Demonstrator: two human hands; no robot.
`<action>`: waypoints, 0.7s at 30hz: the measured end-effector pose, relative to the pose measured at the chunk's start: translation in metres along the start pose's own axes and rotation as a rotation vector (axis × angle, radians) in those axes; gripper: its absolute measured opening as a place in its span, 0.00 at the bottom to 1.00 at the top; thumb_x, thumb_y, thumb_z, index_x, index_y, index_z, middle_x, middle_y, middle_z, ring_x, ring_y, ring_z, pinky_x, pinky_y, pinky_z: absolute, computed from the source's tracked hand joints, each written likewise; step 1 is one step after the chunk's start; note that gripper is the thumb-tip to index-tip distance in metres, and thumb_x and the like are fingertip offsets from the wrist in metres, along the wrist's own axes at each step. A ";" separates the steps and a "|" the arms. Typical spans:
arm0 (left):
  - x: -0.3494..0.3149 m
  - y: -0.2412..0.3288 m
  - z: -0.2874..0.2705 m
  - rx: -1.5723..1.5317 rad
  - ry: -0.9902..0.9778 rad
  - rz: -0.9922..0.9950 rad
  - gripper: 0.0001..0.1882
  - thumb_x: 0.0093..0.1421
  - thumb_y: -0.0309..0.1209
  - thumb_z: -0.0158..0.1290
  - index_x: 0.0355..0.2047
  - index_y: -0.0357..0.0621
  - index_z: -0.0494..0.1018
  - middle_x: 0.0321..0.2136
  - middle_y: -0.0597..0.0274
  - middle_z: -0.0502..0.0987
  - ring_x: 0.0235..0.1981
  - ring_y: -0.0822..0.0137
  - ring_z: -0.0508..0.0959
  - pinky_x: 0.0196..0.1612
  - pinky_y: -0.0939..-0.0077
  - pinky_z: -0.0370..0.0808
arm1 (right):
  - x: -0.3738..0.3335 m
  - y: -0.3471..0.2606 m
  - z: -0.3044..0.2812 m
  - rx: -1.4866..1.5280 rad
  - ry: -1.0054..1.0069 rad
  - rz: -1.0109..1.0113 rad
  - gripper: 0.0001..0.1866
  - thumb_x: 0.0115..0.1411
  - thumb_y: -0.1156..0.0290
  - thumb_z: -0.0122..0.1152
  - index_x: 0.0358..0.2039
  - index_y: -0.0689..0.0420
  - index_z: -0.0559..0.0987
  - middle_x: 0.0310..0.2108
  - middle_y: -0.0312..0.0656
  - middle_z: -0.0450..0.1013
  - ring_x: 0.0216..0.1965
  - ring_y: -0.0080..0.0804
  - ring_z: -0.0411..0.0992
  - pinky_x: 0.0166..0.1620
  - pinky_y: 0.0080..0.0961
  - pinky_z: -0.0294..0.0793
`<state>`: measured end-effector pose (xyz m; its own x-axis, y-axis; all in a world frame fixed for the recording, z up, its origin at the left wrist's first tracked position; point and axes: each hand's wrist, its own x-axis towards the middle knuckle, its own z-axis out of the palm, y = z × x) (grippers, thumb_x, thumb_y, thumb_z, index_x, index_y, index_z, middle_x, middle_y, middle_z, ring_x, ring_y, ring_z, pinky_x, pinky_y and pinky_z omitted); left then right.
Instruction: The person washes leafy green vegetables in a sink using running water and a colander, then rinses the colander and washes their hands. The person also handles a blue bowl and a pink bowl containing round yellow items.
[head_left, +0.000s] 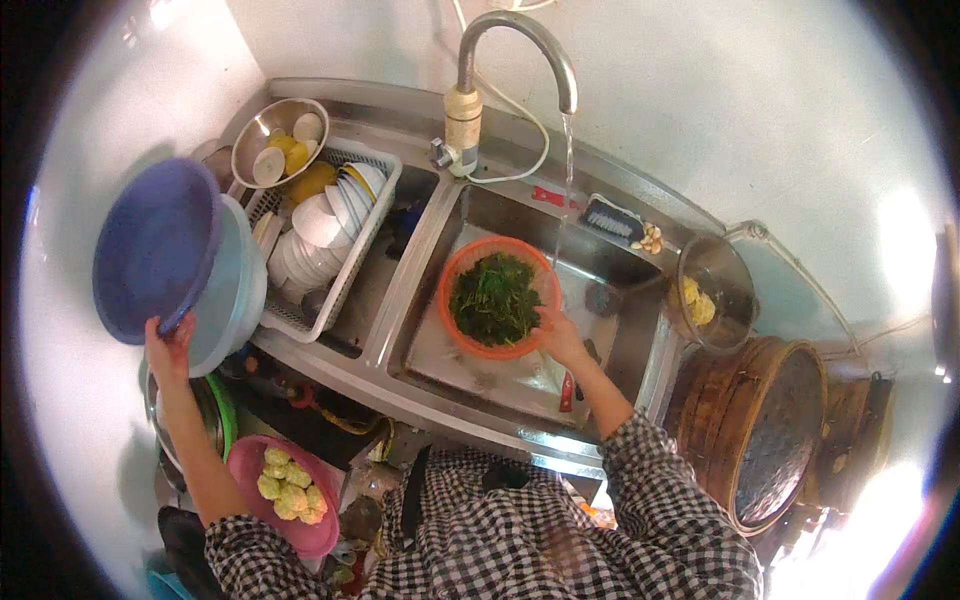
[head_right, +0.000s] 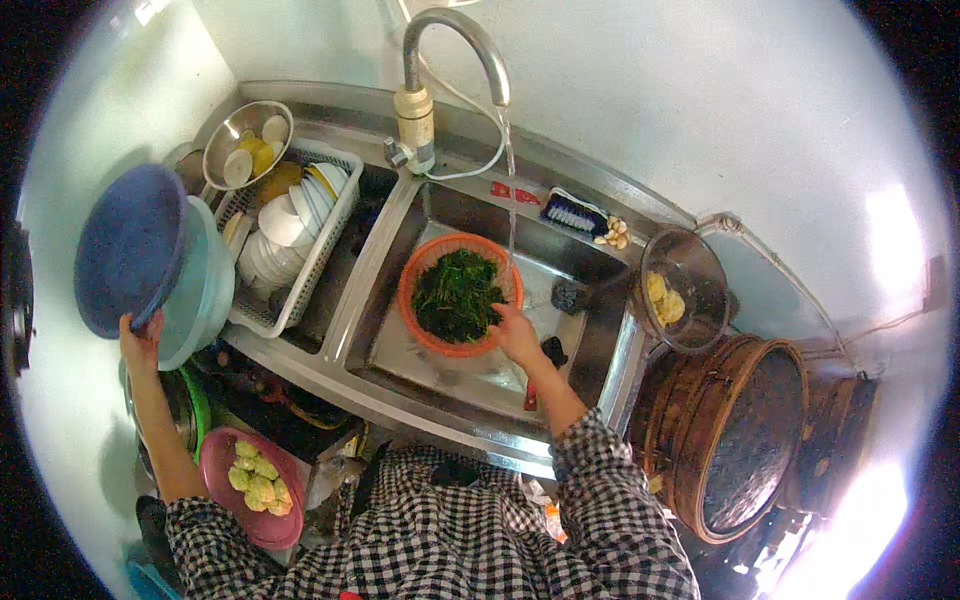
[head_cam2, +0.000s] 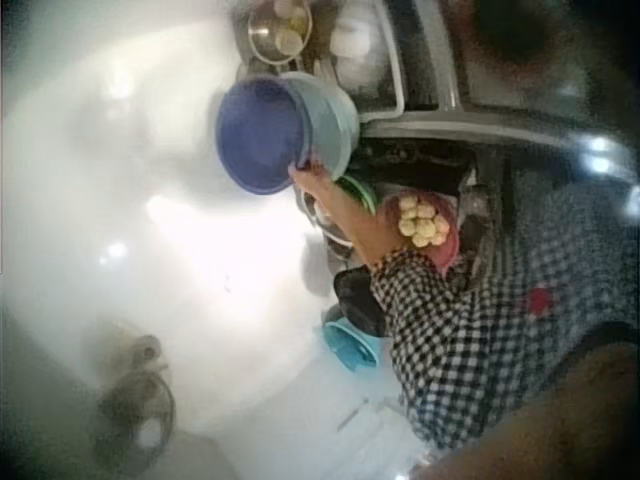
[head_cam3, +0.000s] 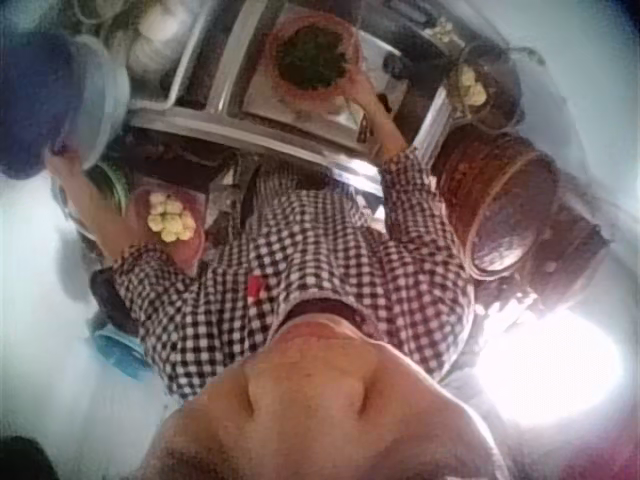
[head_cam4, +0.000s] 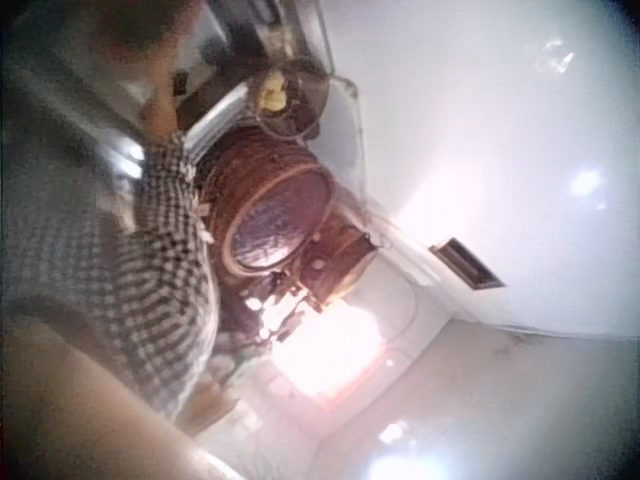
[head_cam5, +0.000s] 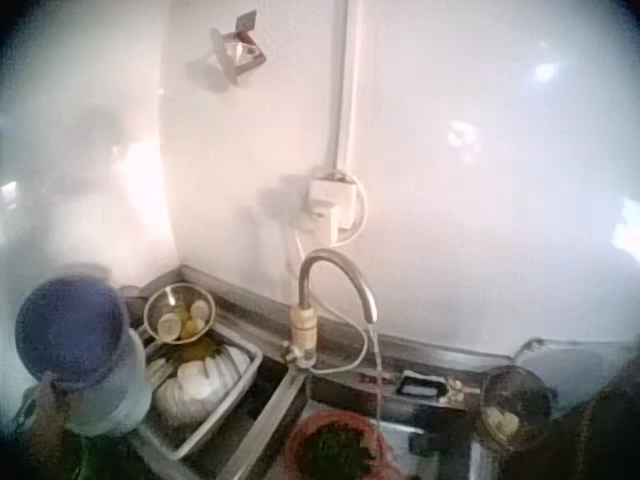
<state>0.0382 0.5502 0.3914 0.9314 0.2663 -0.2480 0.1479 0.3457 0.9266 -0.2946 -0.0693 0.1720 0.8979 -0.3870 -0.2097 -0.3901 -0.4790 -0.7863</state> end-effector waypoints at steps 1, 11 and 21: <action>0.010 0.001 -0.008 -0.066 0.014 -0.056 0.17 0.62 0.37 0.50 0.43 0.36 0.64 0.42 0.41 0.74 0.43 0.46 0.78 0.49 0.56 0.78 | 0.012 0.001 0.011 -0.047 0.007 -0.063 0.35 0.52 0.64 0.69 0.60 0.51 0.67 0.54 0.55 0.68 0.53 0.49 0.69 0.53 0.43 0.70; 0.020 -0.006 -0.036 -0.148 0.027 -0.417 0.27 0.62 0.40 0.54 0.51 0.27 0.66 0.47 0.37 0.73 0.45 0.53 0.78 0.47 0.65 0.79 | 0.073 -0.013 0.082 -0.582 -0.103 0.133 0.51 0.41 0.64 0.76 0.64 0.35 0.58 0.68 0.59 0.40 0.64 0.65 0.49 0.59 0.53 0.64; -0.027 -0.006 -0.044 0.103 -0.074 -0.434 0.29 0.64 0.46 0.52 0.51 0.29 0.65 0.47 0.41 0.74 0.51 0.55 0.73 0.52 0.67 0.73 | 0.083 0.068 0.022 -0.134 0.381 -0.002 0.32 0.40 0.67 0.73 0.48 0.56 0.74 0.38 0.51 0.73 0.38 0.40 0.74 0.38 0.35 0.75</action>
<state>-0.0025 0.5807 0.3802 0.7966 0.0505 -0.6023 0.5588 0.3185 0.7657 -0.2420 -0.1172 0.0884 0.7685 -0.6384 0.0421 -0.4342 -0.5688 -0.6985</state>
